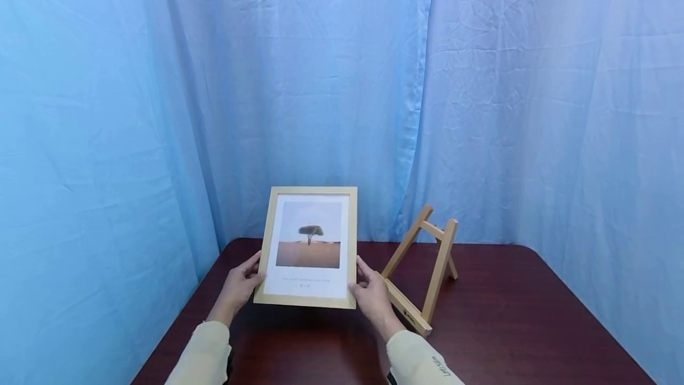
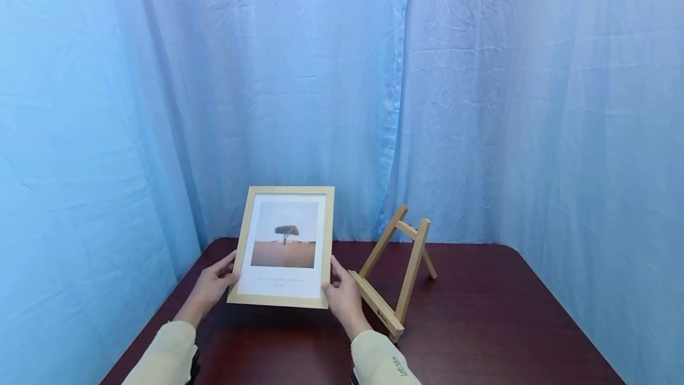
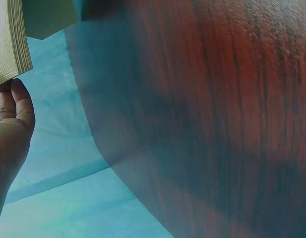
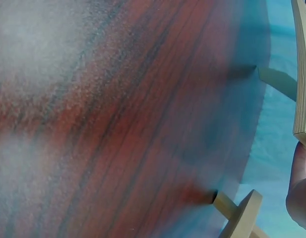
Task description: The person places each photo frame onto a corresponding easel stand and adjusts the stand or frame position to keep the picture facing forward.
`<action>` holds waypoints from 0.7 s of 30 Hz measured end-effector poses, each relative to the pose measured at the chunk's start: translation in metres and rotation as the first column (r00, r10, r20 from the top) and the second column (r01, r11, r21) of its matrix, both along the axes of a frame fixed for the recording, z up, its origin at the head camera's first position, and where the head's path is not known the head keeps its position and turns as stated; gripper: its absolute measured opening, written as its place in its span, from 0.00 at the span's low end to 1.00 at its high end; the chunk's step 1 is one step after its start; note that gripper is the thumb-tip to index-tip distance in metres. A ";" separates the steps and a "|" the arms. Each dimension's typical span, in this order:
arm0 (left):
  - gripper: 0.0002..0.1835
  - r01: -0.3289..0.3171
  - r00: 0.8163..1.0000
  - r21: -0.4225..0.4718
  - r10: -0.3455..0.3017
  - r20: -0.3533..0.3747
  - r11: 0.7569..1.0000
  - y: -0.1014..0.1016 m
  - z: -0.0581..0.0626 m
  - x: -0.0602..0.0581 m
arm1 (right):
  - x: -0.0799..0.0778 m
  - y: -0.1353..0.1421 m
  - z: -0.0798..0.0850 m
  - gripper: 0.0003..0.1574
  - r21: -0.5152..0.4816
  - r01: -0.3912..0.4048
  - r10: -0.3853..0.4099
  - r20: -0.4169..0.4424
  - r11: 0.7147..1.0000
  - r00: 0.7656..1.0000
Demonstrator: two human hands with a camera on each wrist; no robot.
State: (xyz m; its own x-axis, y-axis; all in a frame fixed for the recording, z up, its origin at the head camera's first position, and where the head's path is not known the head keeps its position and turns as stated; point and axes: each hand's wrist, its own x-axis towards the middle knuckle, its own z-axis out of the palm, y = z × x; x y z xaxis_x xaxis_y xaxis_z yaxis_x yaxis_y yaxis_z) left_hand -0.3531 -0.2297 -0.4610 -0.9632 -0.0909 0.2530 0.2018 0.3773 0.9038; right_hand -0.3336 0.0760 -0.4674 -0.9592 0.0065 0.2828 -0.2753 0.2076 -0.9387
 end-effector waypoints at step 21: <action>0.31 -0.004 0.998 0.120 0.011 -0.064 0.993 0.021 0.018 -0.007 | 0.005 0.015 0.022 0.41 0.038 0.112 -0.107 -0.123 0.993 0.987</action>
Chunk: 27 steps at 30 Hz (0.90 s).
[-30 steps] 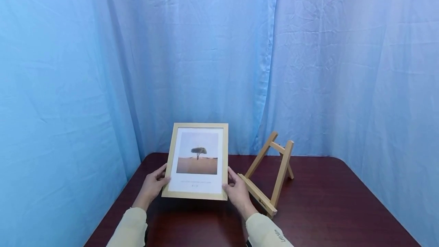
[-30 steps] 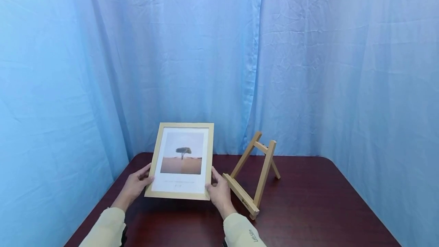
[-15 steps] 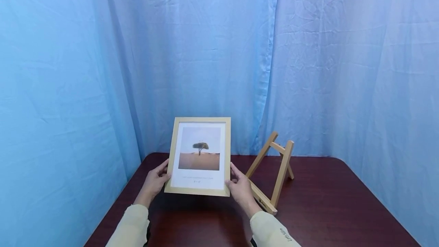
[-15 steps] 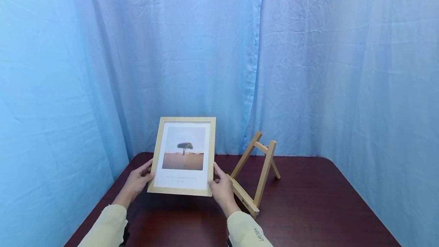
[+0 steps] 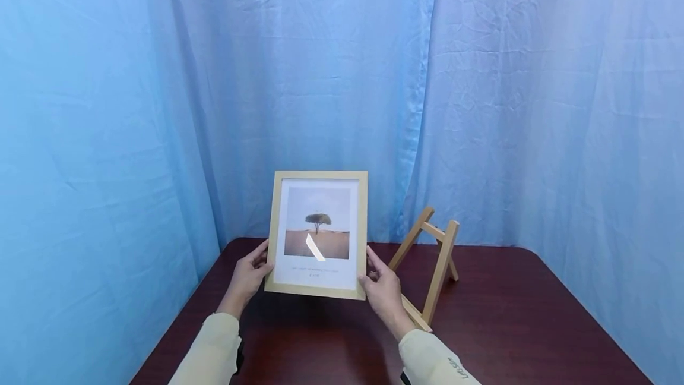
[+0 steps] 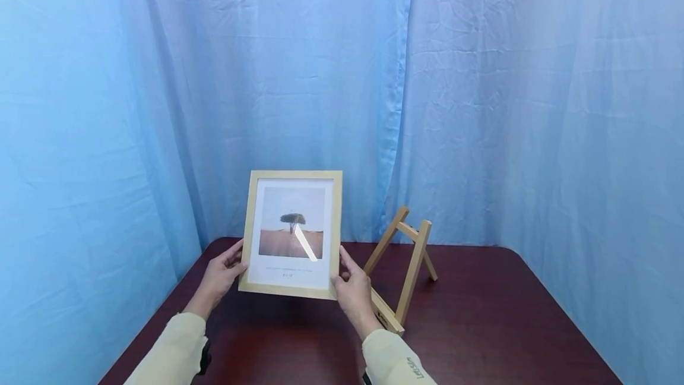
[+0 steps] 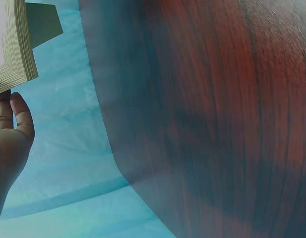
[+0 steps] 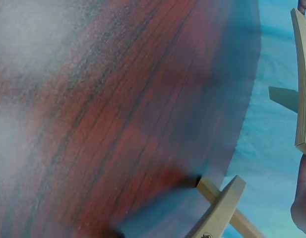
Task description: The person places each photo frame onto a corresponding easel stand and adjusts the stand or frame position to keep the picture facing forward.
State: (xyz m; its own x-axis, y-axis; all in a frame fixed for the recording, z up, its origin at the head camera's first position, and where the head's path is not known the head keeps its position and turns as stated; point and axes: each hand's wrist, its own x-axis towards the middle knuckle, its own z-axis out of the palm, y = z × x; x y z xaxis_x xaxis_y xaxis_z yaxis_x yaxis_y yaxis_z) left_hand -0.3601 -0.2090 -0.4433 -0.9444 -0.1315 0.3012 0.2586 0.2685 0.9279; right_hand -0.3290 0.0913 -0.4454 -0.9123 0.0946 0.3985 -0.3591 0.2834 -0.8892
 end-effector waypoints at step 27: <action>0.30 0.063 0.996 0.081 -0.058 -0.066 0.995 0.035 0.017 -0.017 | 0.014 0.031 0.012 0.45 -0.011 0.007 -0.007 -0.034 1.000 0.999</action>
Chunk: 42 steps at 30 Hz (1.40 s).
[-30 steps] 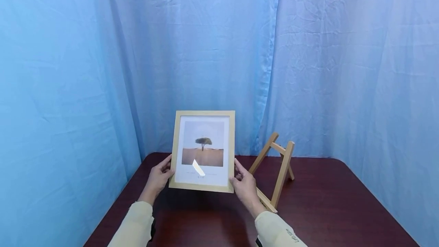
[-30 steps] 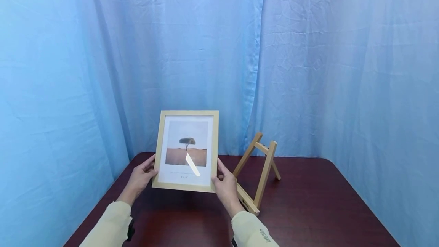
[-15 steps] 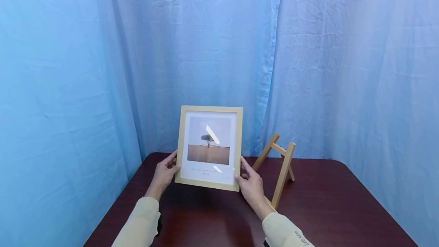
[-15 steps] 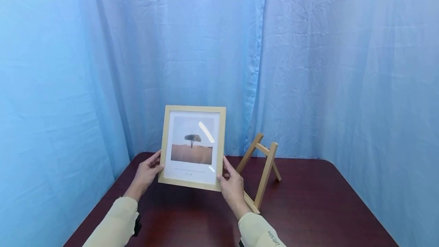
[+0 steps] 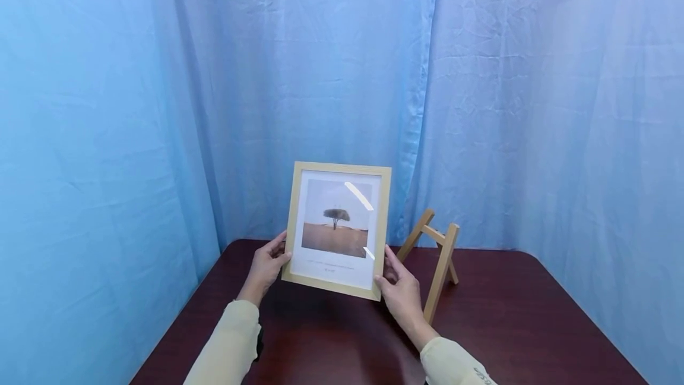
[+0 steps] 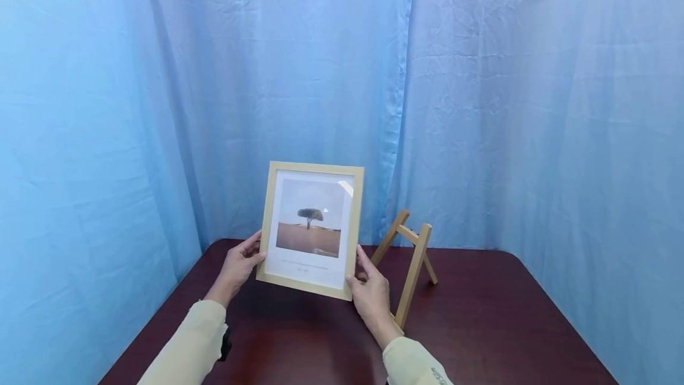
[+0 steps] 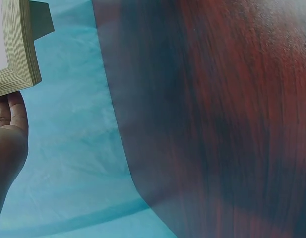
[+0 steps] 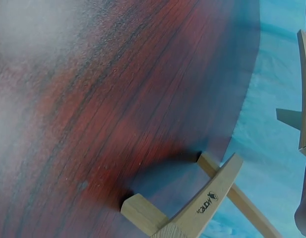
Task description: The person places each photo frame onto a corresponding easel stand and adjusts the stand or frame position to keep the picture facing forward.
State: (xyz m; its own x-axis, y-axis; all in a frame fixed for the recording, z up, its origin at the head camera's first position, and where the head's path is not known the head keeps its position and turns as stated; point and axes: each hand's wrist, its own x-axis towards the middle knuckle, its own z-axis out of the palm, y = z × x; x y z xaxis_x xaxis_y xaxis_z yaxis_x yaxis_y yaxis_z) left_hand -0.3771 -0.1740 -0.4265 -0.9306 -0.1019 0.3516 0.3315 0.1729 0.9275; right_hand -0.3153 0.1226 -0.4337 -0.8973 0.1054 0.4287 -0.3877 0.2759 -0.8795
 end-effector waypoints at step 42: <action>0.30 0.111 0.993 0.021 -0.110 -0.047 0.994 0.045 0.015 -0.019 | 0.016 0.038 0.010 0.44 0.046 0.081 -0.080 -0.028 0.996 0.996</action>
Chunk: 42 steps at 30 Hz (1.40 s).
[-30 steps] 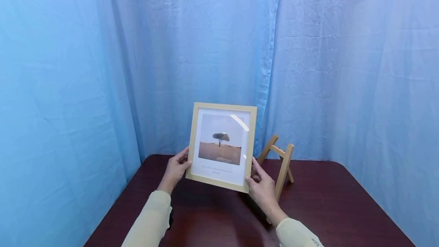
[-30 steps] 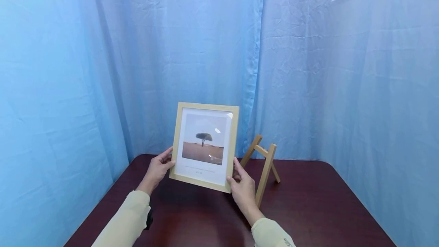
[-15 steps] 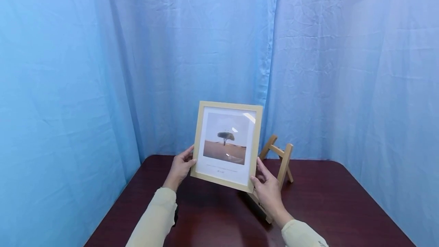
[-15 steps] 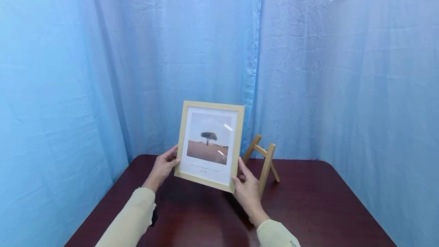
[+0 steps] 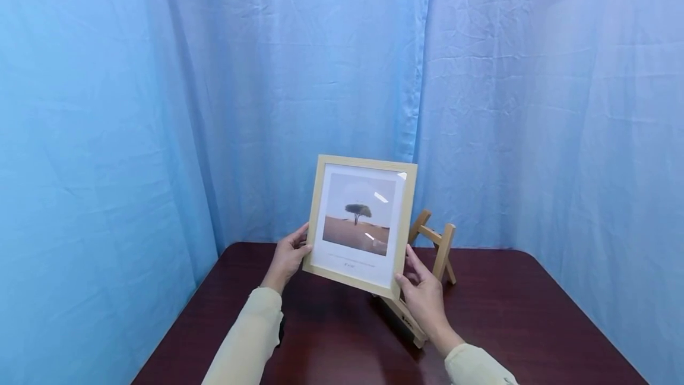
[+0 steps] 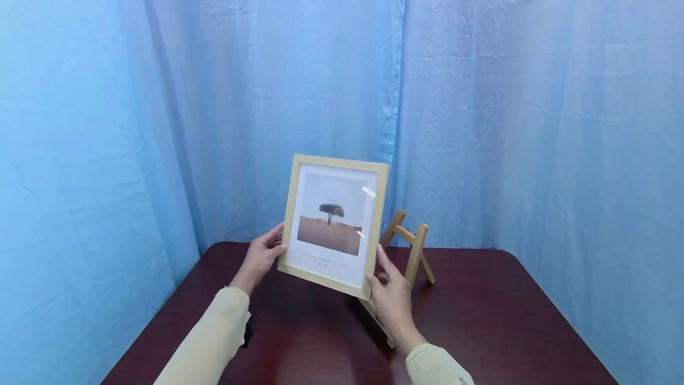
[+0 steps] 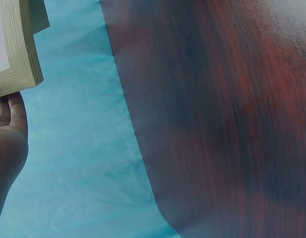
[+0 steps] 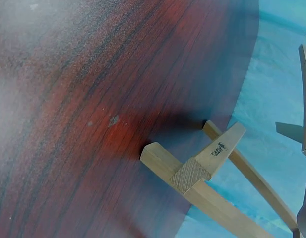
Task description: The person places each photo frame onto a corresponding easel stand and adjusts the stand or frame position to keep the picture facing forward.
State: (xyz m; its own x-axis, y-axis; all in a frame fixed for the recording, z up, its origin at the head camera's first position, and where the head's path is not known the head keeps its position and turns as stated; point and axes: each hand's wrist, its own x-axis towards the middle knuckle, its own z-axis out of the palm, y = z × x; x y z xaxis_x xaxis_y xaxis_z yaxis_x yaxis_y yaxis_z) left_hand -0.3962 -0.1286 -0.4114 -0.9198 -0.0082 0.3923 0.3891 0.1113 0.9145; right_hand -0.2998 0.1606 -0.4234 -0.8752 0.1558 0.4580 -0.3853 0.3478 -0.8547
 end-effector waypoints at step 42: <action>0.30 0.077 0.996 -0.003 -0.077 0.034 0.997 0.045 0.005 -0.020 | 0.007 0.028 -0.008 0.44 -0.034 0.100 -0.103 -0.096 0.994 0.990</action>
State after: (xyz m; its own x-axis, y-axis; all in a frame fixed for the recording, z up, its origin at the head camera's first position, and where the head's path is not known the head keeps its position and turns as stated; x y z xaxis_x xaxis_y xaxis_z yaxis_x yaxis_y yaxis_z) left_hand -0.4159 -0.0833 -0.4060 -0.9304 0.0649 0.3608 0.3654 0.0859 0.9269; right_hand -0.2928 0.1881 -0.4316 -0.8056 0.2562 0.5342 -0.4312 0.3648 -0.8252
